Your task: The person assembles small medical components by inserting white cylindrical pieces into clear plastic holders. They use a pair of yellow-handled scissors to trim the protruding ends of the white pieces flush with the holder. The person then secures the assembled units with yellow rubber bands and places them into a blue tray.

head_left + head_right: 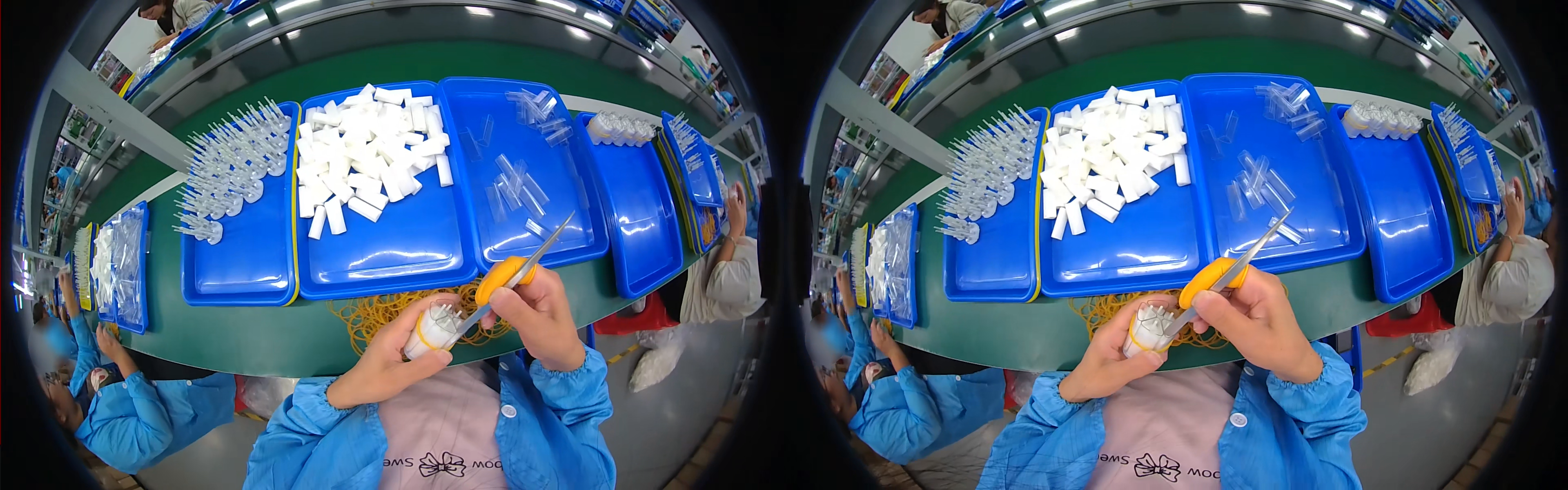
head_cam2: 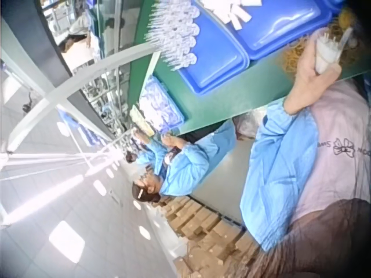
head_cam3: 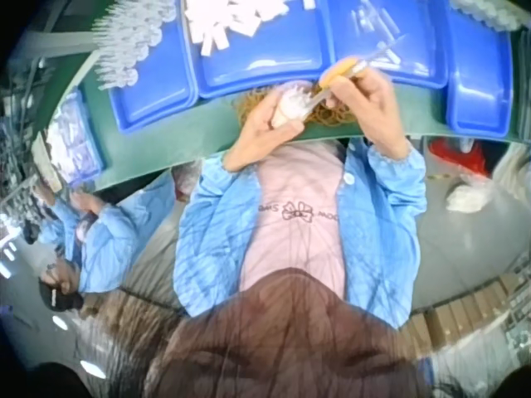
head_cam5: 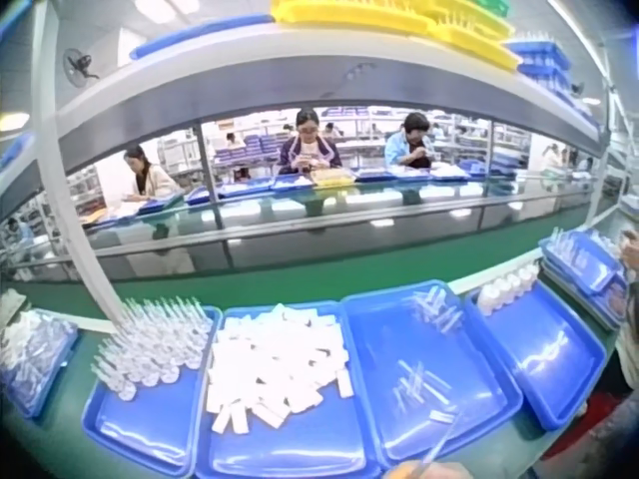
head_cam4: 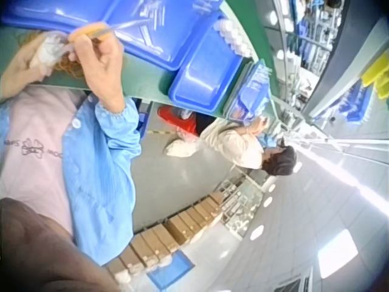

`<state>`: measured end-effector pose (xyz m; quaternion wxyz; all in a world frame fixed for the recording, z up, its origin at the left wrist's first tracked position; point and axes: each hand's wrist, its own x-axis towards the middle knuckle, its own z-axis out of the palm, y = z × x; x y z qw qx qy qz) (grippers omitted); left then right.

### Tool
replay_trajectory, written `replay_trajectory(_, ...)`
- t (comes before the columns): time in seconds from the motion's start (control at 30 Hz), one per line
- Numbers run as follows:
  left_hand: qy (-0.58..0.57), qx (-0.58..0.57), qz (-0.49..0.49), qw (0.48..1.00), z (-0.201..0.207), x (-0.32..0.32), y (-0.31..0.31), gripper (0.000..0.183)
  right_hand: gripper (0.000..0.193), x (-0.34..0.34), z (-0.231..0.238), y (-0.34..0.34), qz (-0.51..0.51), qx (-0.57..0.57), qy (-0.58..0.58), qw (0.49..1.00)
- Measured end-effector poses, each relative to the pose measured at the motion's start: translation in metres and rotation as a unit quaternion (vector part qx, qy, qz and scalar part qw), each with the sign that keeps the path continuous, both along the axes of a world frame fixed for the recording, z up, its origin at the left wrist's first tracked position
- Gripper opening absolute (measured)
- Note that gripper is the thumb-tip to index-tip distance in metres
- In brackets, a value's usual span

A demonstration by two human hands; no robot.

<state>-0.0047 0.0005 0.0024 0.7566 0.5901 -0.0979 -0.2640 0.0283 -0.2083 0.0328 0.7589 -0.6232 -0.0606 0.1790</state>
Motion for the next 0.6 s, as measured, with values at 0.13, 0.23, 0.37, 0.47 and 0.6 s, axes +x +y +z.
replay_trajectory(0.13, -0.032, 0.013, 0.006, 0.999, -0.0043, 0.0003, -0.0005, 0.058, 0.014, 0.0004, 0.0011, -0.0001, -0.001, -0.003, 0.010, 1.000)
replay_trajectory(0.23, -0.046, 0.030, 0.018, 0.998, -0.0068, -0.0010, -0.0015, 0.059, 0.014, 0.0029, -0.0012, -0.0011, 0.003, -0.006, 0.018, 1.000)
replay_trajectory(0.37, -0.075, 0.055, 0.026, 0.995, -0.0084, -0.0004, -0.0009, 0.058, 0.015, 0.0066, 0.0006, -0.0018, 0.020, -0.016, 0.021, 0.999)
replay_trajectory(0.47, -0.070, 0.066, 0.020, 0.995, -0.0050, 0.0021, -0.0014, 0.057, 0.015, 0.0061, 0.0021, 0.0019, 0.034, 0.002, 0.027, 0.999)
replay_trajectory(0.6, -0.017, 0.055, 0.017, 0.998, -0.0026, 0.0015, -0.0026, 0.056, 0.014, 0.0045, 0.0024, 0.0022, 0.037, -0.092, -0.078, 0.992)
